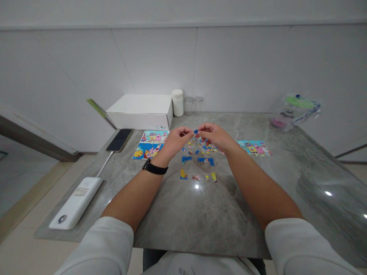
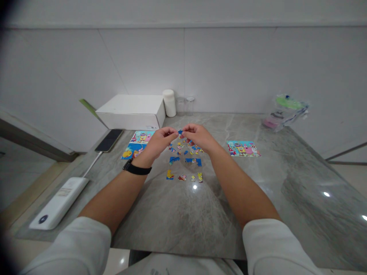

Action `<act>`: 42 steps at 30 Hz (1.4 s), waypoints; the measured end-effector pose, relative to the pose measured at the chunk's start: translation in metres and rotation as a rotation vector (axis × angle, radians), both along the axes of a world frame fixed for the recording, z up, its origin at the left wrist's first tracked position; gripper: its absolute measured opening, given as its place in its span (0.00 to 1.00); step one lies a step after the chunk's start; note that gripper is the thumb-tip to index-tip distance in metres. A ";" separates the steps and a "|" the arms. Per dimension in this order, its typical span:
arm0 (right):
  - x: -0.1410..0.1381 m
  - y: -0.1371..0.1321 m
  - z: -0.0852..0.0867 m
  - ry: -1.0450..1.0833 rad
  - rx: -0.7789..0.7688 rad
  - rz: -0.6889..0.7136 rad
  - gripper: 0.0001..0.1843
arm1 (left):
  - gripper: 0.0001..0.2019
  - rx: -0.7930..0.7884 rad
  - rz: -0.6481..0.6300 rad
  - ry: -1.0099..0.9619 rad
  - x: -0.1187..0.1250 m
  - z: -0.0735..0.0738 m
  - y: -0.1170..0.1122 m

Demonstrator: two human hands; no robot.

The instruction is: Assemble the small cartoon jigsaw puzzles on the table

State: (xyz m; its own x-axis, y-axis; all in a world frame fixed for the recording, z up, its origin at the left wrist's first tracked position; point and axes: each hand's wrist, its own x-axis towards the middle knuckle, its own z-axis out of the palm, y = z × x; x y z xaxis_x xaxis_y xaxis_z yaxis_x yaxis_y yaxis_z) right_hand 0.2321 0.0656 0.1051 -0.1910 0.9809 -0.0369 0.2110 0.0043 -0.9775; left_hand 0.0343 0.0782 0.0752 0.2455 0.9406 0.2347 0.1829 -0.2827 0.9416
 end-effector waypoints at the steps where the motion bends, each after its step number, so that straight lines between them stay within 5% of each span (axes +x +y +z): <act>1: 0.000 -0.001 0.001 -0.021 -0.002 0.002 0.11 | 0.15 -0.007 0.008 -0.009 0.000 0.000 0.000; 13: 0.003 -0.003 0.004 -0.137 -0.029 0.098 0.12 | 0.15 -0.049 0.030 -0.008 0.001 -0.002 0.001; 19: 0.005 -0.002 0.003 -0.188 0.002 0.039 0.17 | 0.14 -0.001 0.029 0.055 0.001 -0.005 0.000; 25: 0.010 0.006 -0.007 -0.224 0.041 0.034 0.15 | 0.09 0.240 0.057 0.281 -0.002 -0.002 -0.003; 29: 0.015 0.010 -0.010 -0.272 0.043 0.050 0.15 | 0.17 0.423 0.011 0.422 -0.005 0.000 -0.005; 38: 0.021 0.013 -0.014 -0.424 0.013 0.188 0.13 | 0.10 0.523 -0.067 0.608 -0.006 -0.001 -0.008; 42: 0.028 0.019 -0.019 -0.731 0.063 0.228 0.15 | 0.10 0.453 -0.157 0.753 -0.008 -0.012 -0.002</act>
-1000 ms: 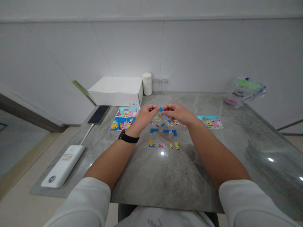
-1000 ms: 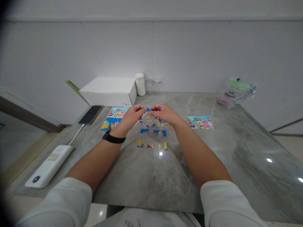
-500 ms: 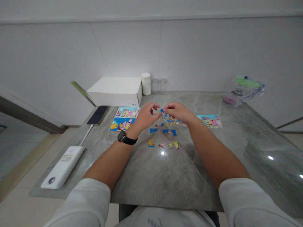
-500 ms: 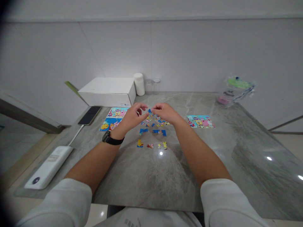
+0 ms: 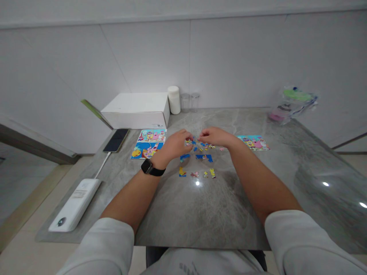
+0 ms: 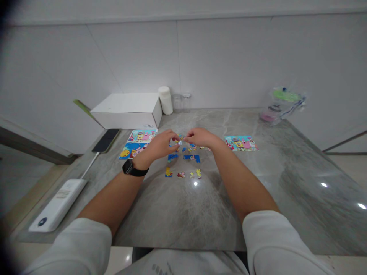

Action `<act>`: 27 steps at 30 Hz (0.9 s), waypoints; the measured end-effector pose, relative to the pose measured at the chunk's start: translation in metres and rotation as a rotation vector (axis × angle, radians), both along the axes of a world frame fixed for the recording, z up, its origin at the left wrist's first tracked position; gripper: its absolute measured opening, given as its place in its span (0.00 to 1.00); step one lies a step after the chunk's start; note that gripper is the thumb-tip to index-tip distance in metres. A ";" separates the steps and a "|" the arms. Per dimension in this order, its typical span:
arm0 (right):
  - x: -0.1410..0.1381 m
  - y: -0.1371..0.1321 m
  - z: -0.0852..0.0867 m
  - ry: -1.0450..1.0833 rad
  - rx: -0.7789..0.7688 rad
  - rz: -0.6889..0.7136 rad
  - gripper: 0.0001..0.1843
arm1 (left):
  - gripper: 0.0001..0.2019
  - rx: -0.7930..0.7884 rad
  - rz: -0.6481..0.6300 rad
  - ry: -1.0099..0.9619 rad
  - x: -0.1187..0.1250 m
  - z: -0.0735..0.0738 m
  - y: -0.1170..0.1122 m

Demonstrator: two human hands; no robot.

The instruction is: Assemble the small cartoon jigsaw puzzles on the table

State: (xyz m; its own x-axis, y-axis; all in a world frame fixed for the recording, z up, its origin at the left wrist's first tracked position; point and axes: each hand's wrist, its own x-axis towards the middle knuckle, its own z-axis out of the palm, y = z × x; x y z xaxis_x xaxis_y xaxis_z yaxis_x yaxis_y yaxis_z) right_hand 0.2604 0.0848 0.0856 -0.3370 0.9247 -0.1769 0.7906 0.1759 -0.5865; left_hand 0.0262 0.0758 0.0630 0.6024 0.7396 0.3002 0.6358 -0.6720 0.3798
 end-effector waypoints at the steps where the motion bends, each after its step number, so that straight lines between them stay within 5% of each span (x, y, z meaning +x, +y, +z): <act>1: 0.001 0.002 -0.002 -0.101 0.022 0.005 0.15 | 0.10 -0.042 -0.024 0.055 0.000 -0.004 0.001; 8: -0.005 -0.002 -0.009 -0.484 -0.037 0.131 0.10 | 0.10 -0.187 -0.116 0.214 0.005 -0.030 0.003; 27: -0.020 -0.014 -0.002 -0.562 -0.030 0.179 0.12 | 0.10 -0.192 -0.101 0.268 0.010 -0.036 -0.002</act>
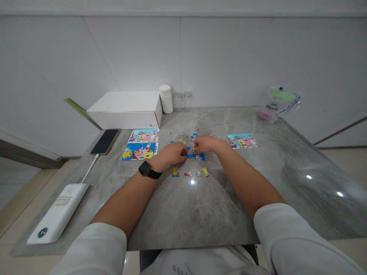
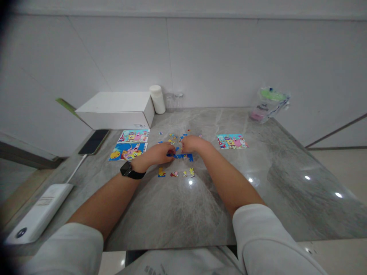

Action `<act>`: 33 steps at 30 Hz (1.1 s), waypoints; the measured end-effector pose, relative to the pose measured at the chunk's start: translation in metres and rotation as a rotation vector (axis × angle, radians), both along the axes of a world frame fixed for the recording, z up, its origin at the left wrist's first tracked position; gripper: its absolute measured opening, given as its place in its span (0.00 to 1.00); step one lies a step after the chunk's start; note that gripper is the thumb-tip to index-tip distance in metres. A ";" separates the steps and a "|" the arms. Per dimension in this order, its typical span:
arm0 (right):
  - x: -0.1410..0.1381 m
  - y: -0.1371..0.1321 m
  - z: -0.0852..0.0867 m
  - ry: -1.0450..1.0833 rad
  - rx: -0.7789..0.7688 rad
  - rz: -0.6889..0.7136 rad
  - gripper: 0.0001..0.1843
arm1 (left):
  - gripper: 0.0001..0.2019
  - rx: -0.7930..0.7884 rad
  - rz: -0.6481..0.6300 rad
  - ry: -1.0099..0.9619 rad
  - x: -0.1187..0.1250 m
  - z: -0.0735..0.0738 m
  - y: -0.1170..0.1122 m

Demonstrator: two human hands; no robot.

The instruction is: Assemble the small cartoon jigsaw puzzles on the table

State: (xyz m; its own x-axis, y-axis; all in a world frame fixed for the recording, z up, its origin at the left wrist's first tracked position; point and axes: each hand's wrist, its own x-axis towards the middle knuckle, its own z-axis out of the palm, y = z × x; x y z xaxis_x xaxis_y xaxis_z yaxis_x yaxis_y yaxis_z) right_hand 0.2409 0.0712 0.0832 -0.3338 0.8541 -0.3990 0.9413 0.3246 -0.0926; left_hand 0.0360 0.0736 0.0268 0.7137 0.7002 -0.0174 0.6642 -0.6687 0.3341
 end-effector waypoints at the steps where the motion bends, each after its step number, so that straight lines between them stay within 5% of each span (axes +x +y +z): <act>1: 0.000 0.000 0.000 -0.007 0.000 0.004 0.12 | 0.10 0.003 -0.003 -0.003 0.000 0.000 0.000; 24: 0.004 0.003 -0.006 -0.013 -0.046 0.025 0.09 | 0.07 0.041 0.116 -0.044 0.005 -0.002 0.001; 33: -0.002 -0.001 -0.003 -0.157 -0.093 0.094 0.20 | 0.09 0.061 0.109 0.055 0.013 0.001 -0.008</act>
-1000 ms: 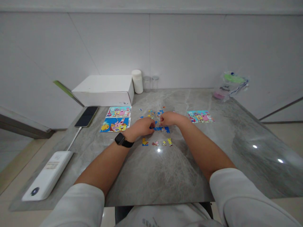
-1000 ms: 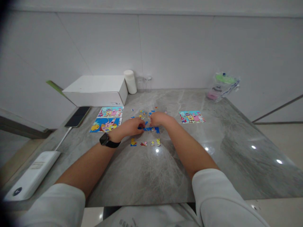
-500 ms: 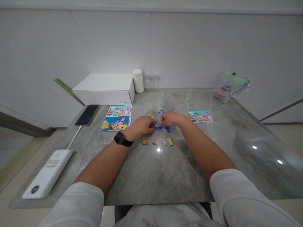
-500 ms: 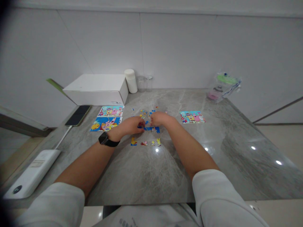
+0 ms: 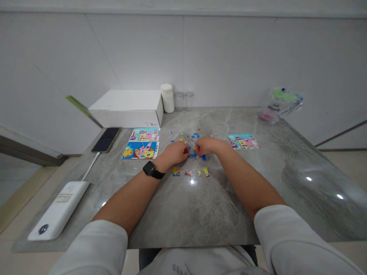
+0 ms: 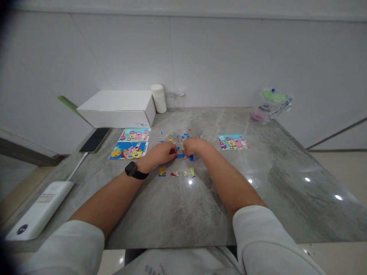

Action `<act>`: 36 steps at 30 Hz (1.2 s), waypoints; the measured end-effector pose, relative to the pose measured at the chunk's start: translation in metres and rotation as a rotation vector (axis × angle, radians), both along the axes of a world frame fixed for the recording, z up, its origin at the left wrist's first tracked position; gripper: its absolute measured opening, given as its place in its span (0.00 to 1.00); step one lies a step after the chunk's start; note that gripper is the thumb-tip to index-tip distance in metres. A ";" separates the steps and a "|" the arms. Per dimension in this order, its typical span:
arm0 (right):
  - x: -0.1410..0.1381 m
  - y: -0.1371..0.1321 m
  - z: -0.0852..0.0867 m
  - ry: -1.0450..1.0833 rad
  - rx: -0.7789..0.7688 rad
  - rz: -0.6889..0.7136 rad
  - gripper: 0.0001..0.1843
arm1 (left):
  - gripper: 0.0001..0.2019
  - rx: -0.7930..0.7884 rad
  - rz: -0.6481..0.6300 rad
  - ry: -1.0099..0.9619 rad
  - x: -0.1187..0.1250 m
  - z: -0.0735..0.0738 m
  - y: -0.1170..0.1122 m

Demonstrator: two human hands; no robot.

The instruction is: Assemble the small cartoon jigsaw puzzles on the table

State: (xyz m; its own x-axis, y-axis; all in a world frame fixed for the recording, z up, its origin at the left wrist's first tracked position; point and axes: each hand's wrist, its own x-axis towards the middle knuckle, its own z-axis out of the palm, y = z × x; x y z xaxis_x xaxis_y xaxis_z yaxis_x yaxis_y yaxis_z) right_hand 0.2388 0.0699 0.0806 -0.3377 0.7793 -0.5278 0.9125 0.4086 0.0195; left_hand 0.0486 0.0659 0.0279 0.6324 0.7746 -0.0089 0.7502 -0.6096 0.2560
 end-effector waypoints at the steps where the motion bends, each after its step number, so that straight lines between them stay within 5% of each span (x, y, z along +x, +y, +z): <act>1: 0.000 0.000 0.000 0.001 -0.005 0.004 0.19 | 0.09 0.001 -0.004 0.000 0.000 0.000 0.000; 19: 0.008 0.013 -0.020 0.063 0.006 0.015 0.14 | 0.10 0.026 -0.036 -0.026 0.006 -0.008 0.001; 30: 0.027 0.016 -0.009 0.049 0.009 -0.035 0.16 | 0.09 0.039 -0.018 -0.069 -0.015 0.008 0.018; 36: 0.017 0.006 0.004 -0.056 -0.072 -0.097 0.17 | 0.14 -0.011 -0.055 0.010 -0.014 0.004 0.014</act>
